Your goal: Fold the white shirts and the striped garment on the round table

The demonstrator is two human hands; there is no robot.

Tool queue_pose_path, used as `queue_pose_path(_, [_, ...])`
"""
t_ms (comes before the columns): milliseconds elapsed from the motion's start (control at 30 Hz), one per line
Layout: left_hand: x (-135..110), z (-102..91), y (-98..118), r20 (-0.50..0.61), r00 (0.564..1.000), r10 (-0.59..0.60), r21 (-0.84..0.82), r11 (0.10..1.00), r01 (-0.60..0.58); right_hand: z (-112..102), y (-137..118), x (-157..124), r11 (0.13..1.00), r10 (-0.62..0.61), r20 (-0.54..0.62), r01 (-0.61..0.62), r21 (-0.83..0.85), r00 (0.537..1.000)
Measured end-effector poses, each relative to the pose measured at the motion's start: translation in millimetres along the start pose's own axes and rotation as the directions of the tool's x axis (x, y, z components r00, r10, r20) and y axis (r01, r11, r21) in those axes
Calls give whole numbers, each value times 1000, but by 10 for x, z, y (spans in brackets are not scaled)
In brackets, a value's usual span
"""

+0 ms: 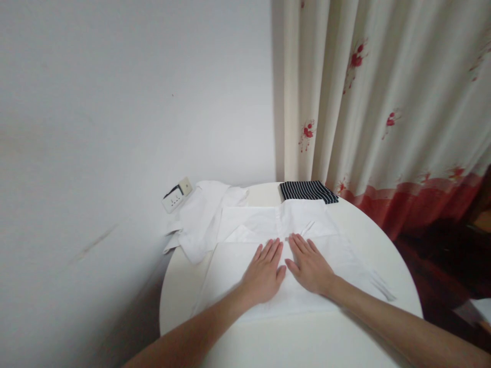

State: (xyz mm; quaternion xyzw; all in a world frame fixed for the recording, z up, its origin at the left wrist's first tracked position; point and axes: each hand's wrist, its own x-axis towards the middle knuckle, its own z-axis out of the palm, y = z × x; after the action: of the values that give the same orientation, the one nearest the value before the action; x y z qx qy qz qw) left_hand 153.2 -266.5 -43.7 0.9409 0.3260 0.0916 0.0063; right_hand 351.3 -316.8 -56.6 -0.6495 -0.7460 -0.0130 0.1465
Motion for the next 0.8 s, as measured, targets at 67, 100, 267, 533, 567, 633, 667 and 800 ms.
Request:
queue_pose_path(67, [-53, -2, -127, 3, 999, -54, 13, 998, 54, -22, 157, -36, 999, 45, 3, -44, -21, 999])
queue_pose_path(100, [-92, -1, -219, 3, 996, -87, 24, 996, 87, -35, 255, -63, 997, 67, 3, -67, -36, 998])
queue_pose_path(267, [-386, -26, -786, -25, 971, -238, 121, 963, 240, -111, 805, -240, 980, 153, -29, -155, -125, 988])
queue_pose_path(533, [-766, -108, -1067, -76, 947, -312, 197, 926, 321, -107, 1126, -454, 966, 180, -105, -196, -170, 978])
queue_pose_path(567, [-826, -101, -1044, -78, 949, -305, 200, 928, 315, -90, 1102, -516, 967, 171, -120, -190, -169, 978])
queue_pose_path(633, [-979, -73, -995, -89, 953, -289, 208, 930, 302, -59, 1041, -674, 969, 159, -148, -183, -167, 976])
queue_pose_path(667, [-1064, -58, -976, -98, 956, -276, 212, 933, 291, -48, 1011, -762, 970, 153, -158, -179, -166, 976])
queue_pose_path(800, [-1294, -58, -935, -128, 958, -258, 223, 933, 281, -72, 929, -1007, 967, 162, -191, -194, -167, 968])
